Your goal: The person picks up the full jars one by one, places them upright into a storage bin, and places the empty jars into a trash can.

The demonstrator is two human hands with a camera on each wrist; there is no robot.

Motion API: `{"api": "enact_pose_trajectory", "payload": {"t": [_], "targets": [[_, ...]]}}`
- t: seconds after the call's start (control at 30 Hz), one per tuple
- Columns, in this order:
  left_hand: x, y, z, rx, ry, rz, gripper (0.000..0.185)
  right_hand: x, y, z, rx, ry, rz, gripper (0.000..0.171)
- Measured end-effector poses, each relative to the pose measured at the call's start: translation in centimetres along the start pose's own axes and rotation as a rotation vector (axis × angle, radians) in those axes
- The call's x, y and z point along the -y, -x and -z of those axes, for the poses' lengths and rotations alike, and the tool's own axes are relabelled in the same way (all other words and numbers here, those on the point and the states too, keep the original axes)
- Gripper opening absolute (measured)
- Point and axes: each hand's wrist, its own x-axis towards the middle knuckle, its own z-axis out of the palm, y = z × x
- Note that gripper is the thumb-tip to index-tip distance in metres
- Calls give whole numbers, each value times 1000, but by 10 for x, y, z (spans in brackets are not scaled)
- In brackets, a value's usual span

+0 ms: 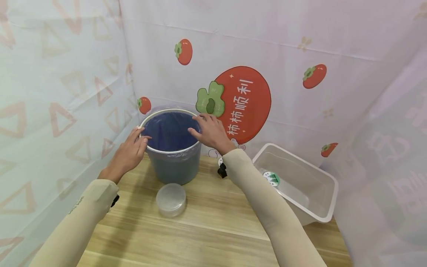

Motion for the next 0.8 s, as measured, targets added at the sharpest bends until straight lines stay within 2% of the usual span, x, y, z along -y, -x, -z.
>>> {"api": "enact_pose_trajectory", "payload": {"t": [0.27,0.53,0.8], "targets": [[-2,1,1,-1,12,1,64,-23,4,-7,-64,-7,-109,68],[-1,0,1,7,11,8,64,-45,10,-15,-107,-17,-218,66],[0,-1,-1,8,16,10,64,-62,17,-35,-135,-168,-323,68]]}}
